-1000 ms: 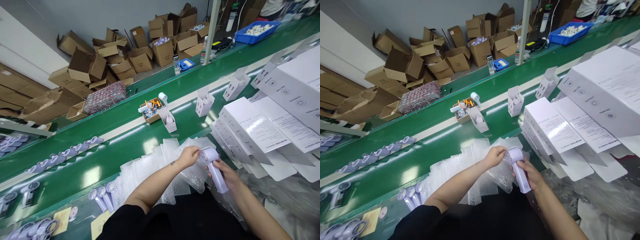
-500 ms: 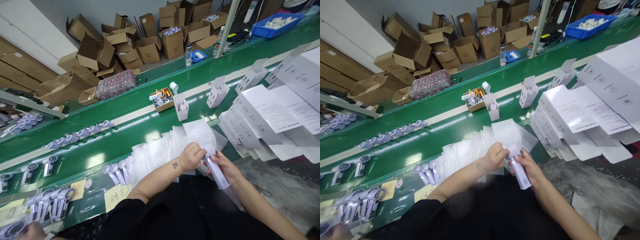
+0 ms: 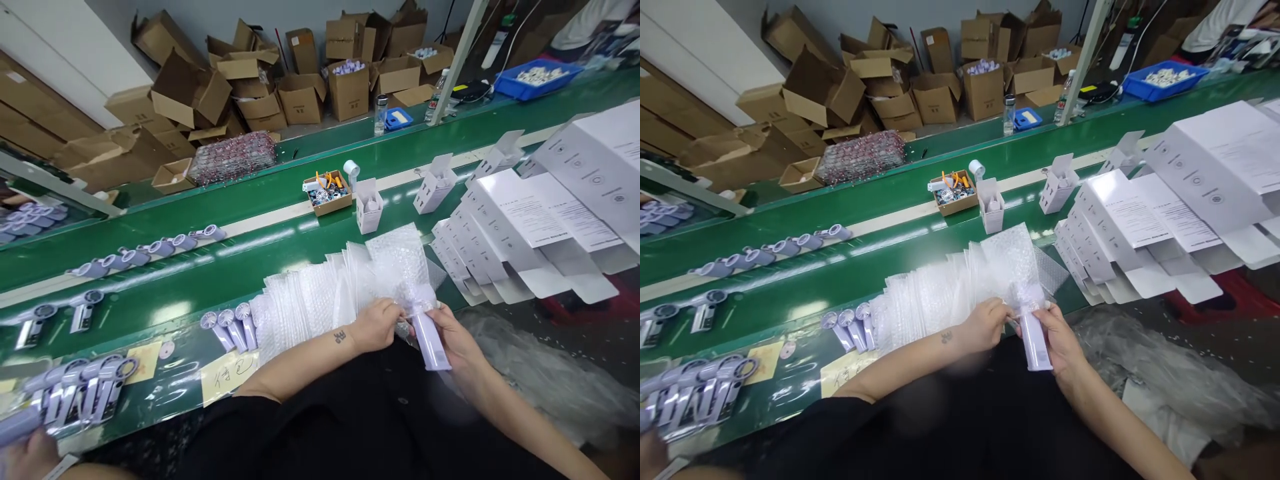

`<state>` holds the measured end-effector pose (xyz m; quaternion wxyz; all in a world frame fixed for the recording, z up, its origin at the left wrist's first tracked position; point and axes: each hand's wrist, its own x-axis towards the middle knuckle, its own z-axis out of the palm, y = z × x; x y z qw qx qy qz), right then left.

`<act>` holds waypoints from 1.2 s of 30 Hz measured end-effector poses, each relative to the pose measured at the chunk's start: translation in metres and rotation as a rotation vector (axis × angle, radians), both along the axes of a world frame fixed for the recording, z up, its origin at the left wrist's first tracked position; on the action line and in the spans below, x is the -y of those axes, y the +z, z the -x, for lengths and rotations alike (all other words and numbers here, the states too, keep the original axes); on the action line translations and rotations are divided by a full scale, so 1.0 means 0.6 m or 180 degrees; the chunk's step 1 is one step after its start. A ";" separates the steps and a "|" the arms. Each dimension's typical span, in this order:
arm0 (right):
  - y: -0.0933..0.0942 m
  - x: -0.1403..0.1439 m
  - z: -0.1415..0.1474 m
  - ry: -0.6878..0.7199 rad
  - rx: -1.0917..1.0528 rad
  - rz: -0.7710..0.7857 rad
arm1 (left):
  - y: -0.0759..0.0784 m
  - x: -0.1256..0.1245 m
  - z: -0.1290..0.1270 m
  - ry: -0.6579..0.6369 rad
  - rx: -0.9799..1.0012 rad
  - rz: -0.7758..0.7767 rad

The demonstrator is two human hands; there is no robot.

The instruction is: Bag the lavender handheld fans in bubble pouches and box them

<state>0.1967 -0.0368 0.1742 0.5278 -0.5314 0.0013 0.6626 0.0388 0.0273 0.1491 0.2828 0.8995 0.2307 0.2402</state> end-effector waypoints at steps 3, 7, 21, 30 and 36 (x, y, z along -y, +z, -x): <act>-0.015 0.014 0.005 0.0198 0.0007 0.0216 | 0.012 0.017 0.002 0.0079 0.0100 0.0956; -0.039 0.040 0.009 0.0798 0.0952 0.0211 | 0.033 0.017 0.001 0.0336 0.0134 0.2234; 0.124 0.077 -0.054 0.2116 0.2475 -0.1016 | 0.099 0.006 0.052 0.0037 0.1279 0.3833; 0.136 -0.018 -0.073 0.0448 0.2849 -0.1305 | 0.102 -0.052 0.025 0.0339 0.1561 0.2967; 0.059 -0.064 -0.171 -0.1154 0.2985 -0.0331 | 0.087 -0.093 0.062 0.1505 0.2664 0.3235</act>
